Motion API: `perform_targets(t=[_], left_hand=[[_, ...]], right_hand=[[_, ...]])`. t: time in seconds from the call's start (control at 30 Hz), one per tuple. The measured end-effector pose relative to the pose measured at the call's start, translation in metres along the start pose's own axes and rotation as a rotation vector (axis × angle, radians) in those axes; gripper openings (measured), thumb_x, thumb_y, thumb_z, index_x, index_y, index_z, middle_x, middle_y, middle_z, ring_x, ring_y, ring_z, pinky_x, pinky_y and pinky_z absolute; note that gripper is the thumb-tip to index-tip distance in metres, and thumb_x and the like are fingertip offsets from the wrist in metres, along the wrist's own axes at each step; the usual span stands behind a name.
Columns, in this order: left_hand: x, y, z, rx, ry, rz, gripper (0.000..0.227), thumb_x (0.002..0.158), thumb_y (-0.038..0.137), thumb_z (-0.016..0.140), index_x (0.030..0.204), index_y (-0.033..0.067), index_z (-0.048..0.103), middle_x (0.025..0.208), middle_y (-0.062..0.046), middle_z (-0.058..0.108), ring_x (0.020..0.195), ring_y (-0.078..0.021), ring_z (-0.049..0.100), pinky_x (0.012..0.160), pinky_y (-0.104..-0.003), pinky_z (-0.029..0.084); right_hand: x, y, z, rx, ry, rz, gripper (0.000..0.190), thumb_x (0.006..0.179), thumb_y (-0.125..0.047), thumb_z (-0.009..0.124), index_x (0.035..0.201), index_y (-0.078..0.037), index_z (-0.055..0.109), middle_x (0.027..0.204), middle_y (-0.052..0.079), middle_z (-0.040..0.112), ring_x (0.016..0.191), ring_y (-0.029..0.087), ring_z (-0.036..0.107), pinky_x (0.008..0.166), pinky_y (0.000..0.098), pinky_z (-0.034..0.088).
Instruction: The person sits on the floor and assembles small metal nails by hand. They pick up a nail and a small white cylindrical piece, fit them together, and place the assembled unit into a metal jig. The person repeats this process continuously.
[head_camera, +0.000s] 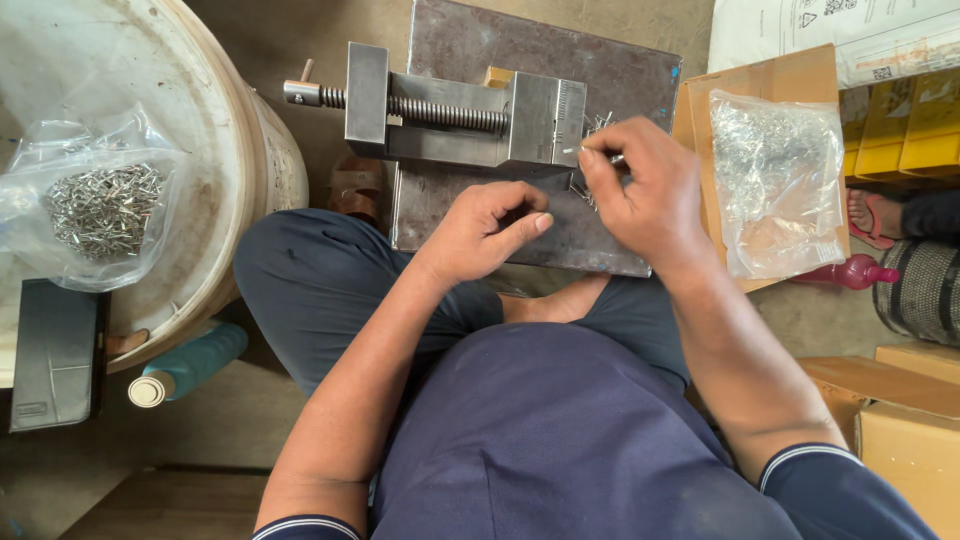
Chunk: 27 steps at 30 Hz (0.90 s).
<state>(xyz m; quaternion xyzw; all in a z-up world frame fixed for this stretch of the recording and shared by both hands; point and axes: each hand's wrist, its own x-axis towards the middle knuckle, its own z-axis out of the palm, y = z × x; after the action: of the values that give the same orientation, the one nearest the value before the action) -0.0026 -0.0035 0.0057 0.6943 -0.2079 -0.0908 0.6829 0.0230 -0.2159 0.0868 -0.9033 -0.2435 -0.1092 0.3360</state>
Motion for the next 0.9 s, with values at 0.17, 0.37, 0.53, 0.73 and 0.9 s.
perform_targets(t=[0.17,0.37,0.53,0.73,0.9], left_hand=[[-0.001,0.001,0.0,0.039,0.02,0.02,0.019,0.096,0.021,0.072,0.099,0.0029,0.068,0.078,-0.008,0.064,0.069,-0.0152,0.058,0.064,-0.031,0.049],[0.0,0.0,-0.001,0.031,0.022,0.028,0.018,0.095,0.02,0.072,0.099,0.0036,0.069,0.078,-0.007,0.064,0.069,-0.0147,0.059,0.064,-0.031,0.049],[-0.001,0.001,-0.001,0.021,0.021,0.022,0.017,0.096,0.02,0.072,0.099,0.0033,0.068,0.077,-0.006,0.062,0.069,-0.0147,0.057,0.065,-0.031,0.049],[-0.001,0.002,-0.001,0.028,0.029,0.022,0.017,0.096,0.019,0.072,0.099,0.003,0.068,0.077,-0.006,0.061,0.068,-0.0142,0.056,0.064,-0.03,0.048],[0.001,0.0,-0.002,0.014,0.028,0.049,0.017,0.097,0.018,0.073,0.102,0.003,0.068,0.078,-0.006,0.063,0.069,-0.0138,0.058,0.065,-0.03,0.048]], right_hand=[[0.018,-0.006,-0.001,-0.042,-0.053,-0.037,0.006,0.103,-0.007,0.073,0.104,-0.002,0.069,0.094,0.012,0.069,0.079,0.025,0.068,0.067,0.0344,0.051],[0.024,-0.012,-0.002,-0.075,-0.085,-0.035,0.004,0.102,-0.006,0.073,0.104,-0.003,0.071,0.091,0.011,0.068,0.075,0.024,0.067,0.064,0.0344,0.05],[0.026,-0.015,-0.003,-0.1,-0.107,-0.05,0.004,0.1,-0.006,0.074,0.102,-0.004,0.071,0.093,0.01,0.066,0.077,0.026,0.066,0.066,0.0353,0.051],[0.023,-0.011,-0.004,-0.117,-0.102,-0.074,0.009,0.1,-0.006,0.075,0.108,-0.004,0.072,0.097,0.011,0.067,0.078,0.025,0.067,0.067,0.034,0.052],[0.001,0.006,-0.009,-0.021,-0.036,0.077,0.009,0.104,-0.005,0.073,0.113,-0.004,0.072,0.096,0.01,0.066,0.079,0.02,0.067,0.067,0.0319,0.054]])
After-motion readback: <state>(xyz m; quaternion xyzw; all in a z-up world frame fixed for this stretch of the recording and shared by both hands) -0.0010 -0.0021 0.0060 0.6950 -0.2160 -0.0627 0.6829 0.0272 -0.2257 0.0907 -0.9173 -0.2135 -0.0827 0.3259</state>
